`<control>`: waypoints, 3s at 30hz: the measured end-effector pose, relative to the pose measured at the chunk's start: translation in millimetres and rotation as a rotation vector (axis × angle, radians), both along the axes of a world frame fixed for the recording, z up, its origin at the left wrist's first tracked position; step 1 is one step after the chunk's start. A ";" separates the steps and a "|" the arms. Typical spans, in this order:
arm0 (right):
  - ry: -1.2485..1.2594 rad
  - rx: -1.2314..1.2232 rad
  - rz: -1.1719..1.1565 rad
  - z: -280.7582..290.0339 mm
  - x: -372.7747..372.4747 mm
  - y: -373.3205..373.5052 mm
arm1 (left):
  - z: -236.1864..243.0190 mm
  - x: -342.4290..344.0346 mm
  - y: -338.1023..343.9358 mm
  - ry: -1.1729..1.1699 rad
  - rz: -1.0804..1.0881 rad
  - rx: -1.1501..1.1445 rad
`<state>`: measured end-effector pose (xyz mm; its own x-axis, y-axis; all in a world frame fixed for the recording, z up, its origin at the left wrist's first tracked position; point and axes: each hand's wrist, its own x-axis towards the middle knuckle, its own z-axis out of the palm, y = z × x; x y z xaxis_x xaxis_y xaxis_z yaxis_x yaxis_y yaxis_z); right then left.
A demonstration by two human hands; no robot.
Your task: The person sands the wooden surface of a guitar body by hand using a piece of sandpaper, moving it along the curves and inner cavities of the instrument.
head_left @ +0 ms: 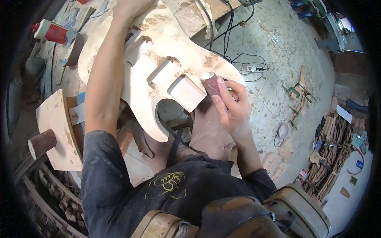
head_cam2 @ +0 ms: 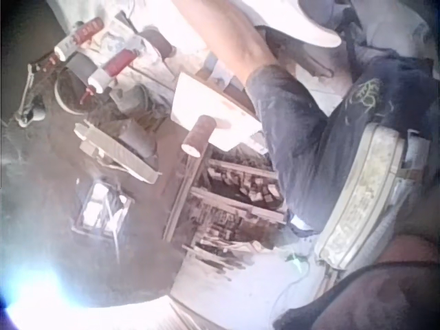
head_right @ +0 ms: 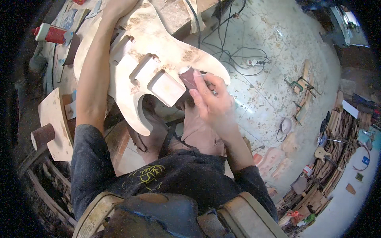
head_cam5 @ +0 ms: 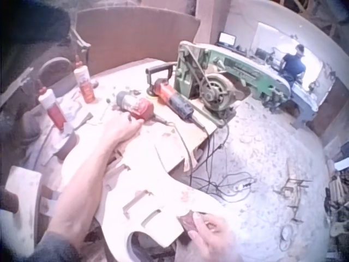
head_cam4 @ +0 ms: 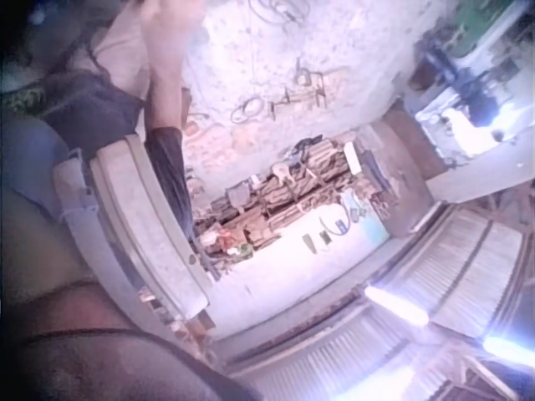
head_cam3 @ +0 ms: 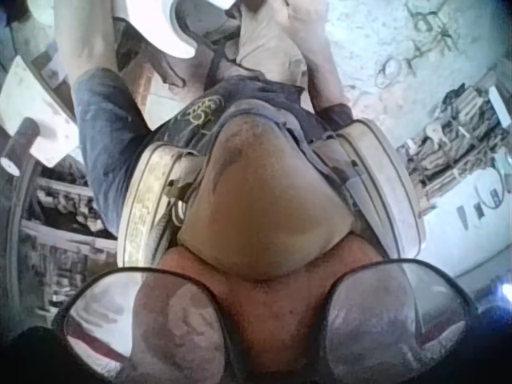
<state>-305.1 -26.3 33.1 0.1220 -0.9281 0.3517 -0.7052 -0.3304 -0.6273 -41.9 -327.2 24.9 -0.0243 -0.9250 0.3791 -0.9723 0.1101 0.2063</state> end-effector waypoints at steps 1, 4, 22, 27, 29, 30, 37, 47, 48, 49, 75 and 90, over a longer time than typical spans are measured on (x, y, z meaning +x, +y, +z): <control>0.048 -0.059 -0.001 -0.2 0.8 -4.3 | 7.2 -7.1 1.4 -0.097 -0.002 0.082; 0.089 -0.094 0.032 16.0 27.7 -36.9 | 19.7 5.8 1.2 -0.068 0.016 0.098; 0.125 -0.131 -0.066 11.4 23.4 -26.7 | 11.9 -8.1 -2.5 0.062 0.001 0.182; 0.097 -0.187 -0.075 -12.5 11.3 -12.8 | 5.8 -14.1 -7.8 0.074 -0.013 0.188; 0.198 -0.235 -0.092 2.8 22.0 -27.2 | 10.0 -4.9 -1.7 0.070 0.006 0.193; 0.052 -0.053 -0.162 15.9 33.5 -30.3 | 10.2 -4.3 -0.2 0.074 0.004 0.198; 0.202 -0.188 -0.168 2.6 26.1 -17.5 | 11.6 -0.7 -0.5 0.087 0.004 0.207; 0.058 -0.122 -0.309 10.5 32.6 -22.7 | 12.8 -1.2 2.0 0.084 -0.017 0.218; 0.128 -0.177 -0.292 0.4 32.8 -13.2 | 10.4 -3.0 4.0 0.081 -0.020 0.225; 0.199 -0.231 -0.274 -7.7 31.7 -5.3 | 9.9 -4.9 2.9 0.080 -0.025 0.221; 0.243 -0.283 -0.305 -11.8 13.0 -3.7 | 9.6 0.6 3.5 0.135 -0.057 0.219; 0.136 -0.310 -0.372 -3.9 13.7 -25.1 | 17.6 -0.9 -1.6 0.082 -0.033 0.216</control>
